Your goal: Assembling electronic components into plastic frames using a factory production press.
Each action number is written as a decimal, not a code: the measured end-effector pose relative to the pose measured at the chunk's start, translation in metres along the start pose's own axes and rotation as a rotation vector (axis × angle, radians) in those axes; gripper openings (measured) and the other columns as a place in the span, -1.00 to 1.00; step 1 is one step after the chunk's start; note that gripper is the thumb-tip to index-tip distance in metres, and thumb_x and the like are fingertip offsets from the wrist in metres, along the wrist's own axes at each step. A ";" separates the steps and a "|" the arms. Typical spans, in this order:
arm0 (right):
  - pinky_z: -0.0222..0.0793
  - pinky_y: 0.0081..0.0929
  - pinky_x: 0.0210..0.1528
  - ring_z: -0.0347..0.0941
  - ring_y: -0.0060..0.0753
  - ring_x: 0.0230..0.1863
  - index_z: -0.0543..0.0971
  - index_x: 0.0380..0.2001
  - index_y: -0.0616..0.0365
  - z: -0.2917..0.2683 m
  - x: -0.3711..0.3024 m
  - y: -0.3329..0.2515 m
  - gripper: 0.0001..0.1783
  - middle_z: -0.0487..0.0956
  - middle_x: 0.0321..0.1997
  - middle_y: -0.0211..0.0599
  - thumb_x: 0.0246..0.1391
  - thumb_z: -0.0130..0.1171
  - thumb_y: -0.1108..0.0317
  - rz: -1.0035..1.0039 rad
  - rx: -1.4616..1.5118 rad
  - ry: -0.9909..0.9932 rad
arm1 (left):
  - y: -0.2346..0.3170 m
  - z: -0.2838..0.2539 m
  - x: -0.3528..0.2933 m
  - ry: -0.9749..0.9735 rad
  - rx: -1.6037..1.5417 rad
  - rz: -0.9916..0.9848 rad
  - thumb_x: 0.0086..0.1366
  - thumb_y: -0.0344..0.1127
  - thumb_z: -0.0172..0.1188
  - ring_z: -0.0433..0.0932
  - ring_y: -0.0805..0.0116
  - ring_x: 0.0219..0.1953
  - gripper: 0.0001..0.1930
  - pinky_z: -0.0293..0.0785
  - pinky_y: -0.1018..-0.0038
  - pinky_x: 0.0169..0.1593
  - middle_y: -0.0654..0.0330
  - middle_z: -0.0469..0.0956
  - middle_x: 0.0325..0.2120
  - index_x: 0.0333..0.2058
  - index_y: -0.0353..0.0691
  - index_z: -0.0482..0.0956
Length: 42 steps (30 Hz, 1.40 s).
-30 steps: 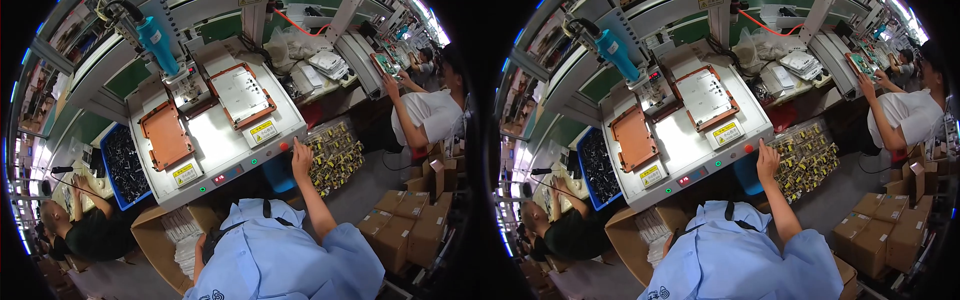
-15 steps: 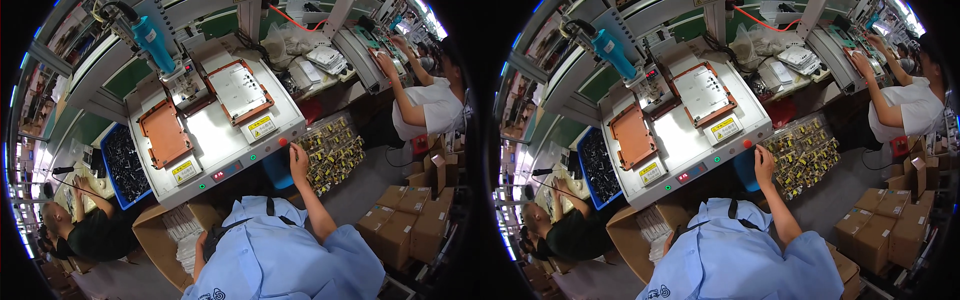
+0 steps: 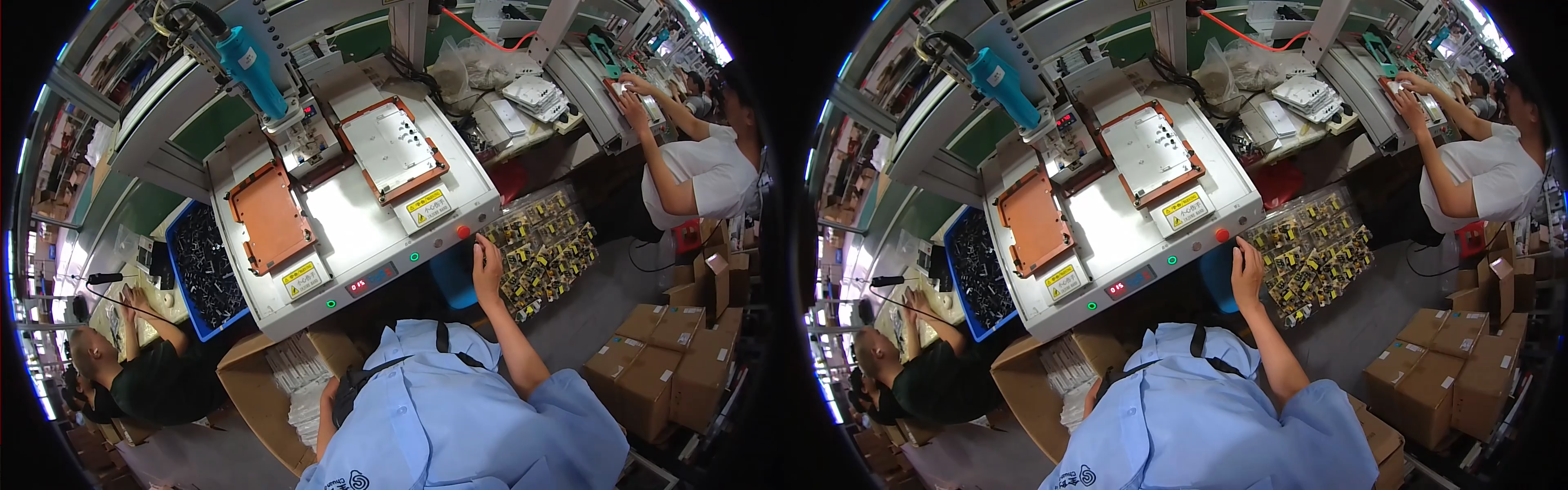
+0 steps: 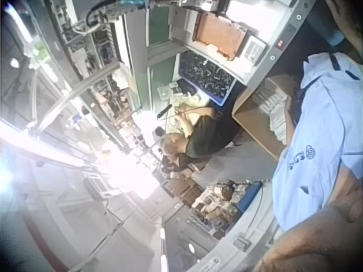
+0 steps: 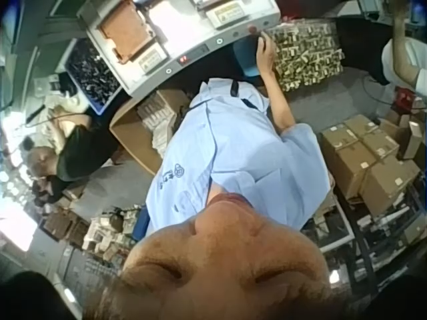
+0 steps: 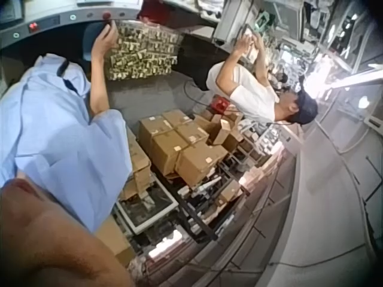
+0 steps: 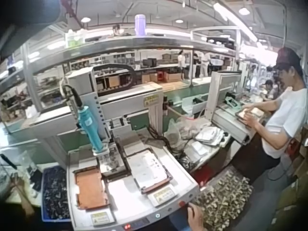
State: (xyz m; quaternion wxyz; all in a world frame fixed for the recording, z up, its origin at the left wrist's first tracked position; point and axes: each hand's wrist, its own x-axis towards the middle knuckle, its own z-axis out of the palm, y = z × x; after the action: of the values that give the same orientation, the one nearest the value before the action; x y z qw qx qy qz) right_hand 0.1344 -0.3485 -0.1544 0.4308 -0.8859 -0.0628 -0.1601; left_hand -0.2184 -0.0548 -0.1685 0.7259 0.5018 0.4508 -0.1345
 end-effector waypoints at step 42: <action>0.18 -0.68 -0.37 0.29 -0.69 -0.48 0.50 -0.47 0.15 0.003 0.000 -0.002 -0.64 0.42 -0.55 -0.50 0.17 0.11 0.06 0.631 0.553 -0.179 | -0.007 -0.001 0.008 -0.065 0.203 0.226 0.31 -0.04 -0.02 0.32 0.33 0.09 -0.48 0.19 0.45 0.16 0.15 0.40 0.08 0.08 -0.33 0.43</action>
State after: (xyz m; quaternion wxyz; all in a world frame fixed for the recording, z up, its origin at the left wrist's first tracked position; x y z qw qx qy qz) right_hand 0.1346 -0.3451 -0.1546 0.6728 -0.7233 0.1338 0.0799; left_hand -0.2190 -0.0550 -0.1787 0.6961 0.6155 0.3518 -0.1131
